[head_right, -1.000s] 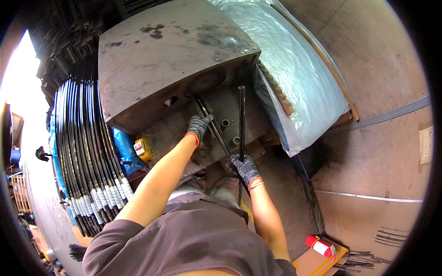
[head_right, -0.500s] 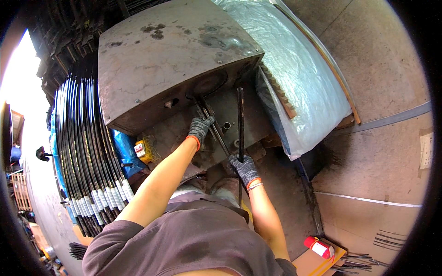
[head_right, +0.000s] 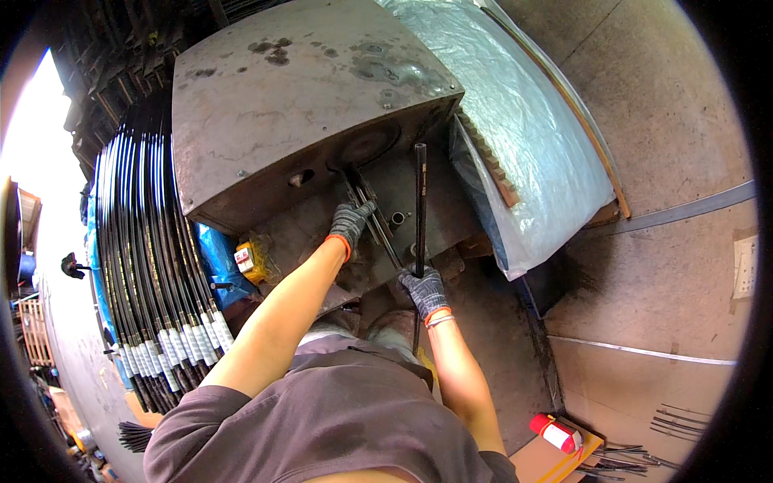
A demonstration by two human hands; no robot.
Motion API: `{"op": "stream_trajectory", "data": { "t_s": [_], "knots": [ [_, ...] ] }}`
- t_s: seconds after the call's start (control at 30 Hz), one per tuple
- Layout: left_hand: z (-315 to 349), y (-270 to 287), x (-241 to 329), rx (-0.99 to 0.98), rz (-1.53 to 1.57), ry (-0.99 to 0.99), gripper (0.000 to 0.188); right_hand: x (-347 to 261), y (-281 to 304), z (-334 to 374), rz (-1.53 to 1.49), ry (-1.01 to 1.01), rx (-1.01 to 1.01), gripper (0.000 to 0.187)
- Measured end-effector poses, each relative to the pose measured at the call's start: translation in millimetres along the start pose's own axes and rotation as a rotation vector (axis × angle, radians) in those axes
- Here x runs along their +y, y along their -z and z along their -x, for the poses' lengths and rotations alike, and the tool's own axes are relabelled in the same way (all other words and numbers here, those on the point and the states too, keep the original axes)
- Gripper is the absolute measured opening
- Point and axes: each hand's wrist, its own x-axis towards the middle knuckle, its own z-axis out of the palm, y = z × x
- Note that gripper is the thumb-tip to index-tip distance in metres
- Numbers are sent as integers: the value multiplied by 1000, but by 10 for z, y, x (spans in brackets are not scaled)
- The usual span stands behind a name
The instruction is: The person carries a bundle of long black rods with white tips to a workbench and processes them one by one using a machine. They insert each rod into the machine, operate it, and then place the processed rods aside.
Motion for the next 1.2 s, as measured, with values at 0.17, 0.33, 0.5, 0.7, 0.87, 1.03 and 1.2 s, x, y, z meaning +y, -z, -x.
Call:
{"op": "stream_trajectory", "data": {
  "t_s": [0.17, 0.33, 0.5, 0.7, 0.87, 1.03, 1.2],
  "knots": [
    [-16, 2, -23, -16, 44, -50, 50, 33, 2, -19, -65, -2, -4, 14],
    [56, 32, 51, 2, 21, -21, 53, -23, -38, -25, -4, 14, 47, 14],
    [84, 71, 99, -19, -16, -30, 53, 72, -7, -87, 0, 15, 19, 13],
    [-124, -62, -146, 11, 42, -56, 52, 209, -22, -223, 102, 136, 82, 16],
    [96, 69, 124, -24, -1, 22, 48, 77, -1, -143, 101, 23, 11, 14],
    [-180, -120, -243, 58, 94, -94, 44, 65, -43, -178, 114, 80, 32, 15],
    [-203, -136, -256, 81, 70, -124, 41, 119, 19, -200, 46, 78, -20, 17]
  ]
}}
